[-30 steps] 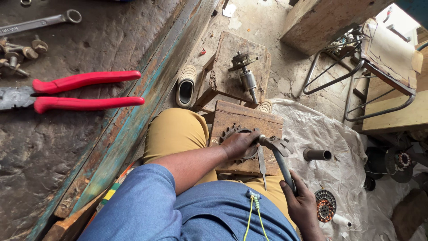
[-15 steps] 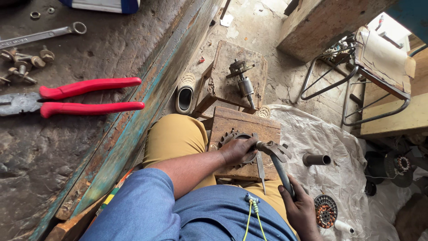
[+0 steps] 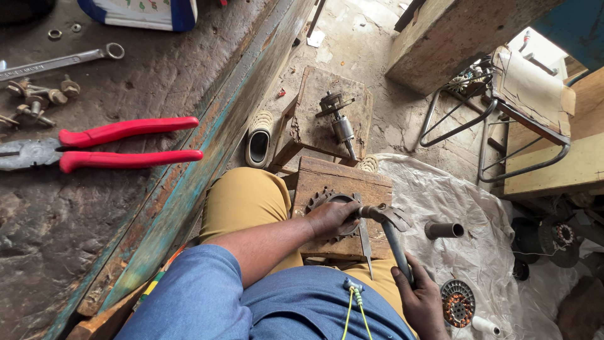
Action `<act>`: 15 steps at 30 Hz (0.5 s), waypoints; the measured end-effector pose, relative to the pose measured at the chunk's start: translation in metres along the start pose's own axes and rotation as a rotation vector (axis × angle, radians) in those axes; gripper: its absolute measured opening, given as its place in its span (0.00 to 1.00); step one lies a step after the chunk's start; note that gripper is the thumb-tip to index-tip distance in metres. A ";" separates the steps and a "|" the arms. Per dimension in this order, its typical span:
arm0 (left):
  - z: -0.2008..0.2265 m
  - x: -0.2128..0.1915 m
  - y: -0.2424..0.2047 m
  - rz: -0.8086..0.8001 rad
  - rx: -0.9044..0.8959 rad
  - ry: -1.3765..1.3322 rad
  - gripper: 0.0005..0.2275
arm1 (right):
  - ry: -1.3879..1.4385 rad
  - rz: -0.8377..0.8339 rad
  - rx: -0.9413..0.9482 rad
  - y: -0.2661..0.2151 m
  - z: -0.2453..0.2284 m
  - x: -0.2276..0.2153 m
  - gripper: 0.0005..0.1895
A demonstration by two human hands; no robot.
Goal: The person sits on the floor and uses a hammer and a metal rod to strike a cylindrical mechanical component resting on a wooden block. They repeatedly adjust the component and strike it to shape or seat it.
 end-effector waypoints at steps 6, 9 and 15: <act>-0.005 0.005 0.001 0.131 0.174 0.038 0.14 | -0.029 -0.009 0.021 -0.004 -0.003 -0.001 0.26; -0.004 0.004 0.000 0.111 0.146 0.043 0.13 | -0.029 -0.020 0.019 -0.005 -0.004 -0.002 0.26; -0.001 -0.002 0.000 0.023 0.026 0.028 0.12 | -0.016 0.027 -0.013 -0.002 -0.004 -0.001 0.26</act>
Point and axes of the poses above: each hand's wrist, its own y-axis towards the middle knuckle, its own x-axis out of the palm, z = x × y, the point moved 6 cm from there along y, towards the middle knuckle, and after that the axes turned 15 degrees about z, right-handed, at the moved point
